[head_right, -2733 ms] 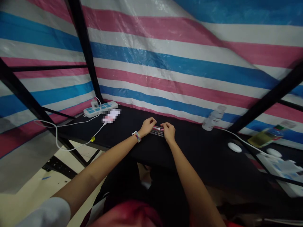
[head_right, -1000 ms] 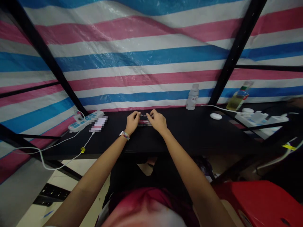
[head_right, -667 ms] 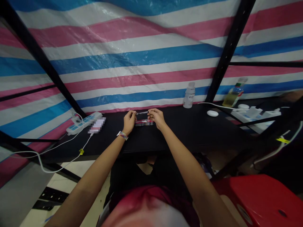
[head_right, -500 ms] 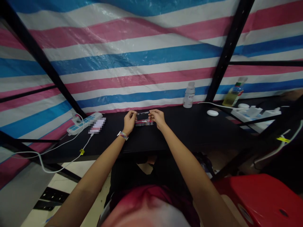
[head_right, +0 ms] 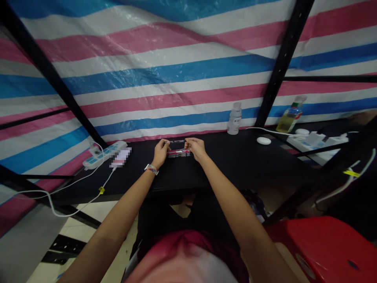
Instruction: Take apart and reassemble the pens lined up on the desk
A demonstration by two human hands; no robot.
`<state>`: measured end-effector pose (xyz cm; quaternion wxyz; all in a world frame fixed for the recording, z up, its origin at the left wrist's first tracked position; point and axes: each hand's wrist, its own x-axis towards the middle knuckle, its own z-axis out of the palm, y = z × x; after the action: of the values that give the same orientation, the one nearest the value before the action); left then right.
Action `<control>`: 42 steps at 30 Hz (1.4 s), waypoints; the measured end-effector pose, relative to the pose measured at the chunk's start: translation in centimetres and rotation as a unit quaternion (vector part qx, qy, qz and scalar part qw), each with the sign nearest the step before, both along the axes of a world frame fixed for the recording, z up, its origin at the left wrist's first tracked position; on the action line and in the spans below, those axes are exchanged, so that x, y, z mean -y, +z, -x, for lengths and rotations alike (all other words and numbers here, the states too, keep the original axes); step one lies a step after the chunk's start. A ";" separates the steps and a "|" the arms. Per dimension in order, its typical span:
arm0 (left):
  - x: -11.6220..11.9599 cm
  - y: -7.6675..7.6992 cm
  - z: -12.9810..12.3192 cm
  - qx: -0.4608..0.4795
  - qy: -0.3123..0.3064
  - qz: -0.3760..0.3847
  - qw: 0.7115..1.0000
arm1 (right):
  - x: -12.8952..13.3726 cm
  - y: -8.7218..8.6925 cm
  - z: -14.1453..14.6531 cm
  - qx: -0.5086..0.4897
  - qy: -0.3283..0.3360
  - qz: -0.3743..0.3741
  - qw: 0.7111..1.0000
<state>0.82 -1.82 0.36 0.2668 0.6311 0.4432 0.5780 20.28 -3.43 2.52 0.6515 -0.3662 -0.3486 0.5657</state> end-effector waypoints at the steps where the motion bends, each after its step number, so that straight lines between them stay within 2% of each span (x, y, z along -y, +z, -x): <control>1: 0.1 0.1 0.0 -0.008 -0.002 0.000 1.000 | 0.0 0.0 -0.1 -0.002 -0.001 0.002 1.000; 7: 0.5 0.2 0.1 -0.039 -0.016 -0.010 0.999 | -0.4 -0.3 -0.4 -0.008 0.001 0.027 1.000; 17: 0.4 -0.1 0.3 -0.070 -0.006 -0.040 0.997 | -0.8 -0.6 -0.5 -0.012 0.017 0.072 0.997; 28: 0.4 0.0 0.1 -0.114 -0.013 -0.132 0.985 | -0.5 -0.1 -0.5 -0.029 0.033 0.089 0.995; 42: 0.9 0.3 0.4 -0.162 -0.027 -0.073 0.984 | -0.3 -0.3 -0.2 0.013 0.005 0.063 0.998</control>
<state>0.39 -2.72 0.68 0.1596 0.7460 0.4199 0.4916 20.48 -3.13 2.24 0.6192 -0.4122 -0.3229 0.5852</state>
